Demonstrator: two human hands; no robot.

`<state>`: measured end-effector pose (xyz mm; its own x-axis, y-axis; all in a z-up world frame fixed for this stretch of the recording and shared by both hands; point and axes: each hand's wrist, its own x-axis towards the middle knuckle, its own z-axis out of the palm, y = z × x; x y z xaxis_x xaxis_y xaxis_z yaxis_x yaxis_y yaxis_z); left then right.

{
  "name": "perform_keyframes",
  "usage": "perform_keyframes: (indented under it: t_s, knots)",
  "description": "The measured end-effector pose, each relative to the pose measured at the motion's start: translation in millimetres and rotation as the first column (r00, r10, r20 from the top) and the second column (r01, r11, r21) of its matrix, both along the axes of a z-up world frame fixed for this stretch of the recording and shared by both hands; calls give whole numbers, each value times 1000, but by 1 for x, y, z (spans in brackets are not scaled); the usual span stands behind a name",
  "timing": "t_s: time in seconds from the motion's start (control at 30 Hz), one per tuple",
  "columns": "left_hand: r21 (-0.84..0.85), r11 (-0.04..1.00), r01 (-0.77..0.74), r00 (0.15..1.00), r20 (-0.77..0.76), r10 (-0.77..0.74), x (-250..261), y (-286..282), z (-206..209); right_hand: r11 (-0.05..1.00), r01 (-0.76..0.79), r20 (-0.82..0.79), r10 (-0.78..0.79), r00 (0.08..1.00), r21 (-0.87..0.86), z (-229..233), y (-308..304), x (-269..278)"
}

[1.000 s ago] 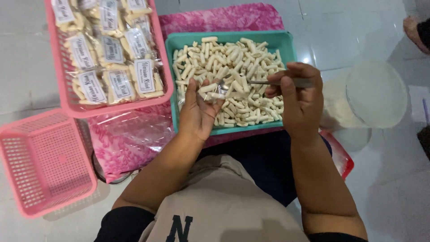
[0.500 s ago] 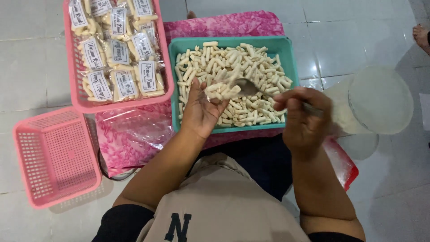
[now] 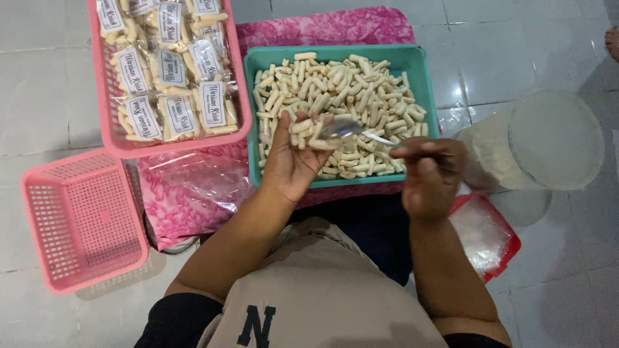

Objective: Manually packing small cylindrical snacks into clear plastic bags from a large tray on the floor.

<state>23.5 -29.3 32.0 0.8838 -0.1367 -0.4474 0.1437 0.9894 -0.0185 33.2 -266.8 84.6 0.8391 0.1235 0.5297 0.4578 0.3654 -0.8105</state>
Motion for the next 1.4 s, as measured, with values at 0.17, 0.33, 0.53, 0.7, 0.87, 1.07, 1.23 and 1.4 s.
perform_keyframes:
  t_s: [0.17, 0.33, 0.53, 0.7, 0.87, 1.07, 1.23, 1.4]
  knots:
    - [-30, 999, 27, 1000, 4, -27, -6, -5, -1, 997, -68, -49, 67, 996, -18, -12, 47, -15]
    - [-4, 996, 92, 996, 17, -92, -11, -8, 11, 996, -87, -33, 86, 996, -33, -20, 49, -19]
    - [-42, 972, 231, 967, 121, -224, -18, -25, 30, 997, -68, 0, 68, 998, -48, -2, 19, -18]
    - [-9, 891, 454, 862, 257, -436, -11, -32, 29, 927, 63, 153, -7, 988, -369, 4, 14, -13]
    - [-94, 884, 457, 884, 154, -440, -20, -10, 14, 902, 49, 131, 9, 991, -429, -3, -11, -4]
    - [-74, 866, 494, 869, 55, -491, -14, 8, -6, 829, -88, 84, 160, 984, -553, 18, 21, 9]
    - [-107, 836, 537, 843, 82, -531, -12, 27, -8, 753, -159, 15, 219, 976, -639, 46, 33, -11]
    - [-24, 789, 614, 755, 312, -577, -14, 35, -3, 605, -39, -6, 57, 998, -795, 41, 34, -29]
